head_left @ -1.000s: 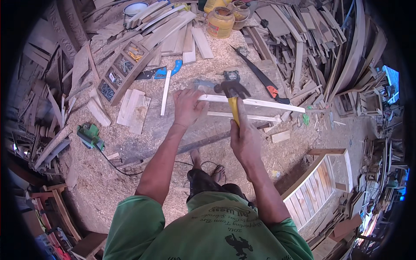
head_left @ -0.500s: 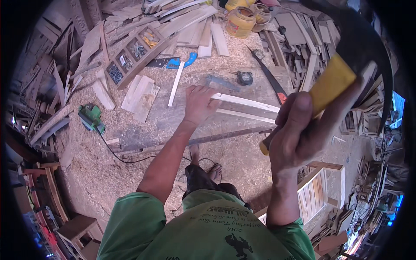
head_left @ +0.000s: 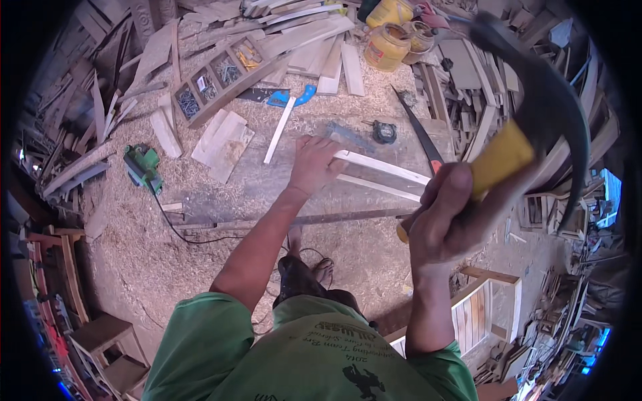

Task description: The person assembles a wooden frame by hammering nails into thin wooden strips. They use a hammer to drive nails into the wood, aligning the pieces on a workbench. The person also uses a pencil to mark measurements on the wood before continuing the assembly.

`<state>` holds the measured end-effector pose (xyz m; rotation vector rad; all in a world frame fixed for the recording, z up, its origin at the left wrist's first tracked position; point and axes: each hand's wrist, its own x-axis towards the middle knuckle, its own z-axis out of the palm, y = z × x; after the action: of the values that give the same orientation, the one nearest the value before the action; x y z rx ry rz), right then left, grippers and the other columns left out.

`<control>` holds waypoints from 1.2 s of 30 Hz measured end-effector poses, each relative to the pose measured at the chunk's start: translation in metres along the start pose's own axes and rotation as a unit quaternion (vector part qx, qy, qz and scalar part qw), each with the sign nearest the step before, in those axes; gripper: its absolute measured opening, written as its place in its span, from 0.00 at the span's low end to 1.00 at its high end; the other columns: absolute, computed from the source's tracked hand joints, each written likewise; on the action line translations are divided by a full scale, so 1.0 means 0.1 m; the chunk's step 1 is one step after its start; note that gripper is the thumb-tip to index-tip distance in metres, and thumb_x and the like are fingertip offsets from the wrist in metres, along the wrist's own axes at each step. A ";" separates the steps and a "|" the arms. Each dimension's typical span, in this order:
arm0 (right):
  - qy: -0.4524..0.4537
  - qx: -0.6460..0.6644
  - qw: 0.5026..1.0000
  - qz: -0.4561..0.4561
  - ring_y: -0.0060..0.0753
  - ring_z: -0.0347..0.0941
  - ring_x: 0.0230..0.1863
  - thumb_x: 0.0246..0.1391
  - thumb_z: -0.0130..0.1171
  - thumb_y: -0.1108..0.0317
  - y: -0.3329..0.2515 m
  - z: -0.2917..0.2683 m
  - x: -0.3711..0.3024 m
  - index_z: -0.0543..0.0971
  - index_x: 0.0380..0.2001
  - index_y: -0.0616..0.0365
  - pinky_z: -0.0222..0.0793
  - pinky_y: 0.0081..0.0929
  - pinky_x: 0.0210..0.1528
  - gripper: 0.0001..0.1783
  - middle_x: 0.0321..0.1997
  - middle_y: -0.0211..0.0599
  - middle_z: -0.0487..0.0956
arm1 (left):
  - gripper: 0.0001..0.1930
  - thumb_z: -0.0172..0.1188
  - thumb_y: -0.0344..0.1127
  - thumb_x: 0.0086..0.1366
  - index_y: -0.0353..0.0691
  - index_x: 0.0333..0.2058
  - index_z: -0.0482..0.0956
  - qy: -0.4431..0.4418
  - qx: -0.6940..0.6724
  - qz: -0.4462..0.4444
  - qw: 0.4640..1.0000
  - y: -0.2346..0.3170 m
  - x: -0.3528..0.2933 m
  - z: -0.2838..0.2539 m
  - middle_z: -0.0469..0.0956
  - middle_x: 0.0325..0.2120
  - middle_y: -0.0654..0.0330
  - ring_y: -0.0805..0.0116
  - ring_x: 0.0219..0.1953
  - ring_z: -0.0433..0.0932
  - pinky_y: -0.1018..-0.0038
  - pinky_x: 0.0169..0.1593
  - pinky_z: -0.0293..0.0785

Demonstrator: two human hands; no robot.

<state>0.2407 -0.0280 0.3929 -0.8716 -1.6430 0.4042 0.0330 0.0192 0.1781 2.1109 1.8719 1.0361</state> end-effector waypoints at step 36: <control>-0.259 -0.162 0.941 0.145 0.61 0.81 0.28 0.77 0.54 0.70 0.66 0.00 -0.68 0.59 0.84 0.51 0.76 0.48 0.32 0.36 0.32 0.57 0.83 | 0.45 0.75 0.51 0.65 0.43 0.77 0.67 0.018 0.000 -0.003 1.000 0.03 0.02 0.00 0.83 0.41 0.56 0.55 0.52 0.79 0.51 0.70 0.61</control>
<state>0.2648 -0.0340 0.3014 -1.3463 -2.1097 0.6158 0.0352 0.0205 0.1801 2.0995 1.8922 1.0790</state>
